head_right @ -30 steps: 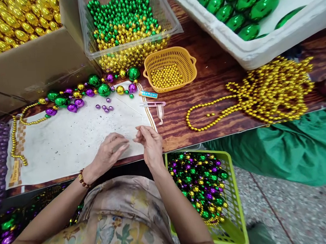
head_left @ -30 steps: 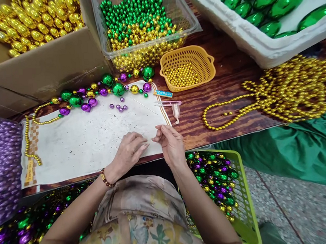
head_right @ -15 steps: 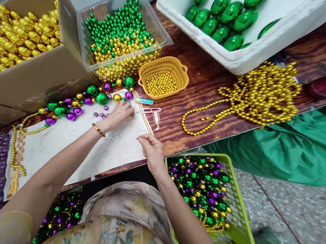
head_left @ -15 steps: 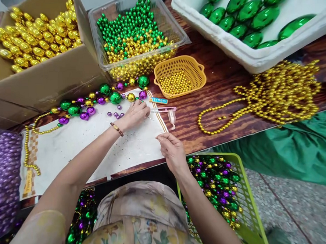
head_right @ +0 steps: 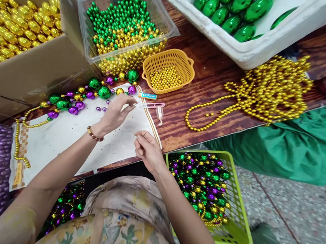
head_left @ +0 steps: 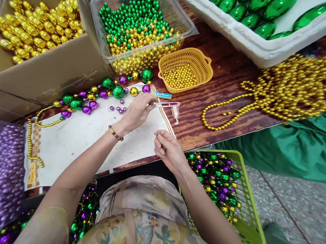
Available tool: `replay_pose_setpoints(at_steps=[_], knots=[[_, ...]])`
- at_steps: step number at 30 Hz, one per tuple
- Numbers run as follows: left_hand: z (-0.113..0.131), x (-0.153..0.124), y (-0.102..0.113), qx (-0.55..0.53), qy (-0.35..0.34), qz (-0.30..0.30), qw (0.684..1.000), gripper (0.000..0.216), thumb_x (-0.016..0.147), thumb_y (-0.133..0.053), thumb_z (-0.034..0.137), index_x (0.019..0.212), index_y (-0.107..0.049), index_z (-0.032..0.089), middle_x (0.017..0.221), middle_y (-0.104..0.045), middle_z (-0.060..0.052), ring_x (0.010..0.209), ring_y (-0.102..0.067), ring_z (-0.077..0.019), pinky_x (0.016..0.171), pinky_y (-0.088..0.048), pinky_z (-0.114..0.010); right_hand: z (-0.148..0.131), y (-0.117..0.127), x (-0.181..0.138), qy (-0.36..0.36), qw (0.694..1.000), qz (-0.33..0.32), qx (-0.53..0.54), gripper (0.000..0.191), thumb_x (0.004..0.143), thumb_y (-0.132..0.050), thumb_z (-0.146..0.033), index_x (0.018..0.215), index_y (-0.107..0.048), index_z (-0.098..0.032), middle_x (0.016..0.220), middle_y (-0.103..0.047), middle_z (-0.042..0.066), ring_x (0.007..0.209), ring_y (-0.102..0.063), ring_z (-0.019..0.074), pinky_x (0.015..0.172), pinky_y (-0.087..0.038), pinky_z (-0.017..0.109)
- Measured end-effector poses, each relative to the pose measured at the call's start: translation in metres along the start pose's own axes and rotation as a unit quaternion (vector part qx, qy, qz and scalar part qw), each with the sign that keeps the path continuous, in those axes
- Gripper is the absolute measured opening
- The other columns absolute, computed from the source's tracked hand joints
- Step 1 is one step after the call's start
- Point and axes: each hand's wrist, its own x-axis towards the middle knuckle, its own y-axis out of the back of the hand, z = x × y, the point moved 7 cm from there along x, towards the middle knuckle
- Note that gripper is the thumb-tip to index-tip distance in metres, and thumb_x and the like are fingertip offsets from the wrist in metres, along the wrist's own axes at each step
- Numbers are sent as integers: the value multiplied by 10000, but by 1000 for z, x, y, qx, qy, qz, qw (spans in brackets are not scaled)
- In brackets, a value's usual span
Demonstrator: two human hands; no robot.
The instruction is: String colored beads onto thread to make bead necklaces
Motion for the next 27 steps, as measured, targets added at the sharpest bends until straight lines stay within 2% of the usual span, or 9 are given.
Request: replay_pose_setpoints(at_steps=[3, 7, 9, 12, 14, 16, 22, 27], knots=[[7, -32, 25, -159, 109, 99, 976, 140, 958, -584, 241, 1056, -672, 194, 951, -663, -45, 834, -613, -140, 779, -491, -298, 7, -8, -4, -32, 999, -34, 1, 393, 681, -873, -362, 976, -690, -176, 638, -627, -39, 422, -424, 25, 351, -214, 119], [0, -99, 33, -347, 285, 159, 879, 171, 901, -666, 310, 1015, -699, 187, 734, -608, 6, 647, -608, -101, 637, -513, -246, 22, -20, -10, -80, 995, -63, -1, 322, 672, -888, -351, 837, -683, -167, 676, -676, -7, 476, -535, 51, 380, -336, 125], [0, -132, 33, -390, 350, 182, 832, 198, 864, -704, 335, 981, -698, 175, 667, -576, 22, 572, -571, -89, 527, -473, -213, 29, -27, -14, -90, 993, -72, -17, 309, 689, -873, -361, 818, -665, -173, 683, -685, 0, 478, -549, 65, 384, -357, 138], [9, -168, 31, -415, 407, 194, 790, 232, 835, -731, 357, 956, -695, 163, 621, -549, 35, 498, -502, -67, 413, -361, -172, 38, -37, -20, -85, 992, -69, -57, 304, 717, -839, -390, 823, -647, -180, 632, -650, -17, 416, -460, 48, 344, -243, 130], [18, -182, 29, -426, 420, 192, 778, 242, 829, -737, 365, 953, -697, 160, 609, -536, 41, 480, -479, -56, 399, -329, -162, 43, -42, -23, -68, 992, -57, -94, 289, 729, -822, -386, 819, -642, -178, 561, -576, -51, 384, -356, 23, 353, -176, 130], [26, -192, 26, -433, 423, 194, 772, 246, 832, -735, 374, 948, -695, 161, 607, -530, 45, 469, -469, -50, 393, -307, -158, 47, -46, -27, -43, 989, -47, -132, 279, 729, -814, -378, 808, -639, -176, 512, -492, -79, 390, -285, 15, 375, -166, 138], [42, -214, 25, -444, 422, 213, 761, 270, 830, -739, 397, 964, -706, 165, 614, -534, 45, 461, -467, -39, 392, -254, -148, 56, -53, -40, 22, 979, -27, -201, 325, 724, -816, -442, 755, -615, -188, 488, -298, -110, 430, -176, 34, 398, -111, 181], [51, -227, 32, -437, 417, 231, 762, 324, 828, -737, 406, 1051, -734, 171, 546, -483, 58, 434, -394, -41, 396, -213, -162, 56, -61, -50, 82, 967, -28, -241, 310, 753, -797, -467, 780, -651, -195, 507, -263, -105, 439, -148, 41, 409, -101, 209]])
